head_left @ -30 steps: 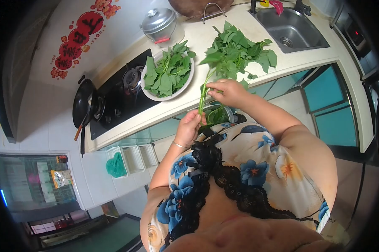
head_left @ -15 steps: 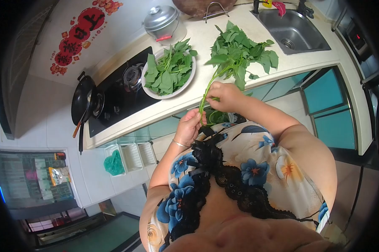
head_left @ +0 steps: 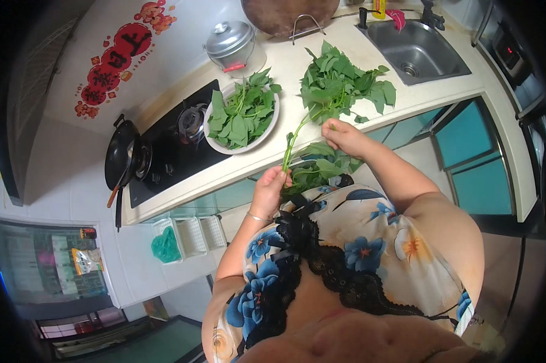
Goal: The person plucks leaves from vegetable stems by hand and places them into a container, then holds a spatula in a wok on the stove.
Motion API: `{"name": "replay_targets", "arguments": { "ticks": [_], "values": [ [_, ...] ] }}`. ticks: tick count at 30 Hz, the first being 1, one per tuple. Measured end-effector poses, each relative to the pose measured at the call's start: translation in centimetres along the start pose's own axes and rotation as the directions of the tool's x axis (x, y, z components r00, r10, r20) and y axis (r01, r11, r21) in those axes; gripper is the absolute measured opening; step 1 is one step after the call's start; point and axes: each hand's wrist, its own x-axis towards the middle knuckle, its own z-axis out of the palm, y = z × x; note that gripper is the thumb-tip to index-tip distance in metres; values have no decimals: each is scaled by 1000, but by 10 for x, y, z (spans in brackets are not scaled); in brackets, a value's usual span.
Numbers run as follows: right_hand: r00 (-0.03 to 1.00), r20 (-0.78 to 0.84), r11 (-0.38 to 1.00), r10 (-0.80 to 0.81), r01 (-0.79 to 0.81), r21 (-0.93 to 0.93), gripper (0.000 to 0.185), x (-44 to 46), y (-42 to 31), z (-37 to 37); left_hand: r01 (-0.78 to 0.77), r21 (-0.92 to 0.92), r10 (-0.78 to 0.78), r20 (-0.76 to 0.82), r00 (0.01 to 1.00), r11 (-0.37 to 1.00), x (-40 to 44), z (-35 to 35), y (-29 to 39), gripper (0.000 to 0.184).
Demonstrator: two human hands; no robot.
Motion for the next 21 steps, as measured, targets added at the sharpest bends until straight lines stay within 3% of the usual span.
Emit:
{"name": "replay_targets", "arguments": {
  "ticks": [5, 7, 8, 9, 10, 12, 13, 17, 21],
  "values": [
    [996, -84, 978, 6, 11, 206, 17, -12, -19, 2, -28, 62, 28, 6, 1000, 998, 1, -7, -1, 15],
    [956, -175, 937, -237, 177, -302, 17, -9, -28, 9, -28, 88, 26, 20, 999, 996, 4, -10, -2, 15],
    [916, -171, 813, -362, 221, -540, 21, -8, -30, 12, -30, 118, 29, 12, 1000, 993, 6, -11, -4, 15],
    [844, -64, 558, -532, 293, -777, 27, -4, -29, 11, -30, 145, 30, 5, 1000, 989, 6, -11, -5, 15],
    [847, -63, 558, -528, 289, -778, 27, -3, -30, 11, -27, 140, 27, 5, 1000, 990, 6, -9, -6, 15],
    [849, 145, 324, -508, 345, -881, 24, 1, -33, 12, -70, 254, 65, 29, 997, 965, 3, -8, -2, 14],
    [839, 177, 280, -514, 360, -890, 25, 1, -35, 14, -67, 254, 63, 25, 998, 965, 3, -9, -1, 14],
    [881, 244, 205, -406, 347, -915, 25, 4, -42, 12, -73, 413, 72, 19, 997, 908, 0, -12, 1, 14],
    [865, 308, 260, -396, 428, -866, 23, 7, -36, 5, -94, 453, 108, -6, 994, 887, -3, -14, 2, 13]
  ]
}}
